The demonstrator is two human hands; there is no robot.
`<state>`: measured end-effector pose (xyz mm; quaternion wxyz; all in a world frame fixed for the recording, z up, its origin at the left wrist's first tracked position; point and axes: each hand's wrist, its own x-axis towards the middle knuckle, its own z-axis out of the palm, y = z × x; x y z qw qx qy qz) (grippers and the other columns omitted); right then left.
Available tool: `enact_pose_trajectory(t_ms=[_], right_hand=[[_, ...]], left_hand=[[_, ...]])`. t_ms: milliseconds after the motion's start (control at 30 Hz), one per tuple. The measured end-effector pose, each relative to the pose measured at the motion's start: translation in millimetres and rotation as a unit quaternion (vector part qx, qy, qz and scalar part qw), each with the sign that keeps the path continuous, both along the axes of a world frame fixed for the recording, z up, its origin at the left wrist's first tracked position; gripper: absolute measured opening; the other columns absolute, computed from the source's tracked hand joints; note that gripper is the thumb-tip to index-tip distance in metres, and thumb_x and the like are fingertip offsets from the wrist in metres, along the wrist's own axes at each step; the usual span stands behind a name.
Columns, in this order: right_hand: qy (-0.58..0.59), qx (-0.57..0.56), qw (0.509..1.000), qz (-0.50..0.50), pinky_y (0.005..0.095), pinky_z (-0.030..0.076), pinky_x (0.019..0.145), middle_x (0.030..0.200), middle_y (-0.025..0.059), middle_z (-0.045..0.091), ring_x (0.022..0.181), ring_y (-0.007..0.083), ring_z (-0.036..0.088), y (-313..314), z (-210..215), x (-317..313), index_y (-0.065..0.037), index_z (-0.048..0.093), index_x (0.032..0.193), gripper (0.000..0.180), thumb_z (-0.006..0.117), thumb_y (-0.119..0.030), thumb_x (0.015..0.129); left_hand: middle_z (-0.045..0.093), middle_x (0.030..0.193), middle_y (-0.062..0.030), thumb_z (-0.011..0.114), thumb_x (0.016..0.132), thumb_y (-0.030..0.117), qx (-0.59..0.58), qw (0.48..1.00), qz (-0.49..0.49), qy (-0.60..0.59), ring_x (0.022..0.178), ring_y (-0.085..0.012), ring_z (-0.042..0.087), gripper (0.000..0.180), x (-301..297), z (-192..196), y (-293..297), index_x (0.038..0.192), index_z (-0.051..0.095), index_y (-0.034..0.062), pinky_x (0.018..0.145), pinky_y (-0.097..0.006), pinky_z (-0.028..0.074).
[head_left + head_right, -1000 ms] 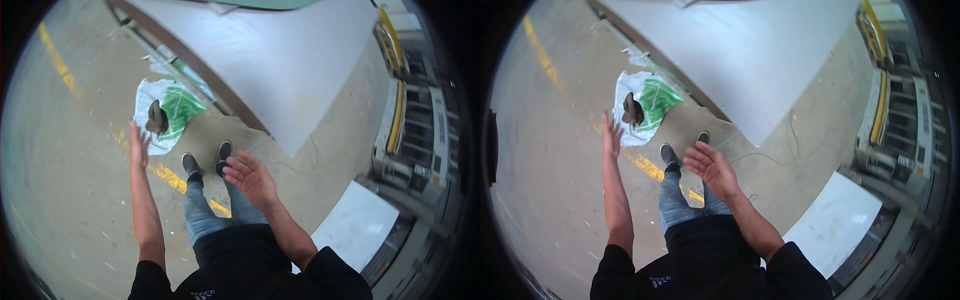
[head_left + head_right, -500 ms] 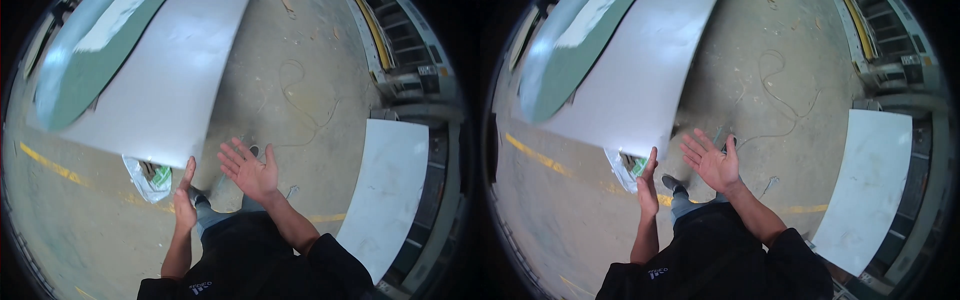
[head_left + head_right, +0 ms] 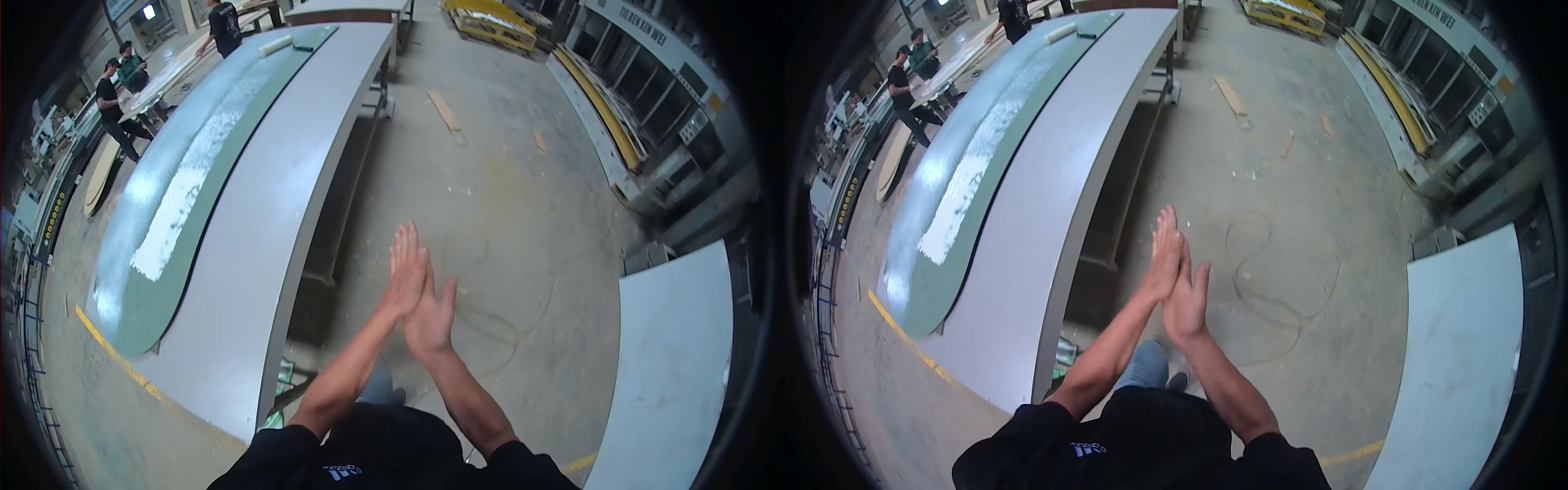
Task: Applying adhesive to a large curved furniture panel using a paint roller in a factory workshop.
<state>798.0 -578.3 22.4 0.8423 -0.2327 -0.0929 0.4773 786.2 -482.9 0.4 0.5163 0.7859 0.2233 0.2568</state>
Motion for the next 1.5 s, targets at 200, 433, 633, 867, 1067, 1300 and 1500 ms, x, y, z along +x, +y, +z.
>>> enact_pose_trajectory(t_ms=[200,433,633,867,1067,1300,1500], right_hand=[[0.098,0.315,0.944,0.007,0.0405,0.004,0.125,0.168,0.0101,0.010,0.154,0.0234,0.011,99.5,-14.1,254.5,-0.005,0.014,0.160,0.083,0.014,-0.066,0.102],[-0.394,-0.073,0.910,-0.106,0.0396,-0.001,0.124,0.168,0.0100,-0.001,0.155,0.0242,-0.002,250.0,34.5,395.4,-0.004,0.004,0.160,0.079,0.006,-0.060,0.104],[-0.603,-0.073,0.779,-0.156,0.0406,0.003,0.124,0.167,0.0184,0.006,0.155,0.0277,0.000,369.8,48.3,529.1,0.003,0.007,0.158,0.087,0.014,-0.064,0.102],[-0.243,0.034,0.959,-0.138,0.0485,0.022,0.120,0.153,0.0193,0.042,0.141,0.0342,0.039,485.4,-1.4,761.8,-0.001,0.039,0.149,0.082,0.026,-0.066,0.101],[-0.396,-0.052,0.915,-0.062,0.0426,0.034,0.112,0.139,0.0156,0.056,0.129,0.0298,0.052,699.5,20.3,903.4,-0.002,0.047,0.142,0.071,0.022,-0.057,0.106],[-0.642,-0.021,0.751,0.153,0.0340,0.051,0.088,0.103,0.0112,0.072,0.101,0.0200,0.068,1050.6,26.2,844.5,0.001,0.061,0.121,0.037,0.055,-0.030,0.102],[-0.802,-0.042,0.529,0.272,0.0393,0.053,0.087,0.109,0.0215,0.070,0.098,0.0315,0.069,1282.6,-52.4,763.2,-0.001,0.064,0.116,0.058,0.068,-0.051,0.088]], left_hand=[[-0.002,0.169,-0.0101,0.013,0.105,0.059,-0.069,0.974,-0.115,-0.184,0.154,-0.0264,-0.008,0.078,185.4,17.5,34.5,0.160,0.005,0.0054,0.123,-0.040,-0.004],[-0.002,0.169,-0.0068,0.009,0.103,0.063,-0.178,0.955,-0.123,-0.203,0.154,-0.0217,-0.006,0.082,383.8,52.2,206.5,0.159,0.009,0.0034,0.123,-0.038,-0.006],[0.004,0.168,-0.0101,0.024,0.091,0.081,-0.459,0.758,-0.274,-0.373,0.155,-0.0234,-0.002,0.103,493.1,83.5,352.9,0.160,0.013,0.0055,0.124,-0.040,-0.002],[0.035,0.158,-0.0071,0.078,0.088,0.032,-0.447,0.646,-0.268,-0.558,0.145,-0.0245,0.035,0.080,606.6,55.7,553.8,0.155,0.035,0.0276,0.119,-0.041,0.033],[0.058,0.099,0.0026,0.078,0.087,0.012,-0.405,0.603,-0.157,-0.669,0.091,-0.0119,0.055,0.043,654.4,16.4,707.5,0.127,0.064,0.0197,0.090,-0.027,0.048],[0.067,0.085,-0.0009,0.073,0.091,0.010,-0.287,0.705,0.406,-0.506,0.084,-0.0196,0.069,0.029,617.5,-83.5,807.9,0.119,0.066,0.0102,0.087,-0.045,0.056],[0.073,0.075,-0.0122,0.025,0.104,0.063,-0.310,0.587,0.577,-0.475,0.074,-0.0246,0.070,0.079,655.3,-92.9,888.7,0.142,0.047,-0.0024,0.085,-0.039,0.055]])
